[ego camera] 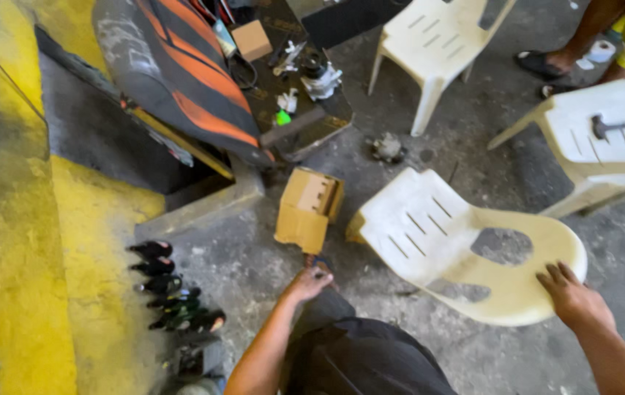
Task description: The person disassembles a small electric motor on a workbench, removes the rotor, and uses a power drill to remove a retaining clip. The person then reassembles the motor components with assistance from a second person.
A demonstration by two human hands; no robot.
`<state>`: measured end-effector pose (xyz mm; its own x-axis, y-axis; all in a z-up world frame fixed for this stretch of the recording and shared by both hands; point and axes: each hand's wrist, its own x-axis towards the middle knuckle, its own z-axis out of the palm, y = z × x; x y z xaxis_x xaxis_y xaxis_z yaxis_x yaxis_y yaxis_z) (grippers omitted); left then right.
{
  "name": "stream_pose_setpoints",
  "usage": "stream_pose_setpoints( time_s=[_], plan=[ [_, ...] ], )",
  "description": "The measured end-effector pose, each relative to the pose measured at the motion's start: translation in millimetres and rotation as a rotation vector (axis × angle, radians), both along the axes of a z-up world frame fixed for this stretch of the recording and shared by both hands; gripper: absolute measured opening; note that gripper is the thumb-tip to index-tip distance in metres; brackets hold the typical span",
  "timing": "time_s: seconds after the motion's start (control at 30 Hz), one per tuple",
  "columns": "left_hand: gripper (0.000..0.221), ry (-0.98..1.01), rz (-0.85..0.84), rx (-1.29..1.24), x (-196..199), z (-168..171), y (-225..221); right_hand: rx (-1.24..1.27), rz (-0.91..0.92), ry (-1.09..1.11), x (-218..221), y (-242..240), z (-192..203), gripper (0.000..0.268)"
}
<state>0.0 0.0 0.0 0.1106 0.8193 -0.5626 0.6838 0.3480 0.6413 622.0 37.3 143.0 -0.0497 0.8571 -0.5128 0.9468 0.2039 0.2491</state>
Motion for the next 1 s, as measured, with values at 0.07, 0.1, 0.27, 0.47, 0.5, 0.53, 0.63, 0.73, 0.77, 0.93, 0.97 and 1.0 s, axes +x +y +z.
stream_pose_setpoints(
  time_s=[0.07, 0.1, 0.27, 0.47, 0.5, 0.53, 0.63, 0.73, 0.77, 0.93, 0.97, 1.0],
  plan=[
    [0.055, 0.012, -0.025, -0.014, -32.4, 1.2, 30.3, 0.057, 0.073, -0.161, -21.2, -1.6, 12.2, 0.058],
    [0.056, 0.021, -0.030, -0.020, -53.4, 3.7, 40.8, 0.104, 0.137, -0.156, -34.1, -9.2, 21.5, 0.059],
    [0.057, 0.135, 0.214, 0.027, -143.8, 10.4, 96.4, -0.320, 0.024, -0.416, -106.8, 17.4, 36.3, 0.072],
    [0.061, 0.194, 0.146, -0.053, -195.6, 4.7, 151.9, -0.209, -0.109, -0.350, -136.5, 55.1, 53.6, 0.071],
    [0.062, 0.231, 0.111, -0.047, -203.5, 5.1, 155.7, -0.209, -0.138, -0.336, -142.0, 53.6, 52.4, 0.070],
    [0.061, 0.229, 0.090, -0.006, -210.1, 5.4, 158.9, -0.211, -0.165, -0.326, -147.7, 51.9, 50.6, 0.070],
    [0.057, 0.189, 0.069, 0.027, -223.1, 6.4, 160.9, -0.212, -0.227, -0.304, -161.9, 53.9, 48.8, 0.070],
    [0.055, 0.141, 0.140, -0.058, -245.9, 13.9, 155.2, -0.195, -0.227, -0.254, -184.2, 92.3, 38.9, 0.069],
    [0.056, 0.142, 0.161, -0.056, -252.9, 15.8, 152.4, -0.190, -0.225, -0.237, -195.5, 99.9, 32.3, 0.069],
    [0.056, 0.113, 0.146, -0.096, -268.0, 14.2, 154.7, -0.249, -0.270, -0.153, -234.2, 105.1, 2.7, 0.068],
    [0.056, 0.084, 0.150, -0.184, -268.3, 11.8, 164.4, -0.260, -0.302, -0.141, -238.2, 101.2, -0.6, 0.068],
    [0.056, 0.057, 0.153, -0.272, -267.6, 9.2, 176.6, -0.275, -0.332, -0.127, -242.4, 97.7, -4.1, 0.068]
  ],
)
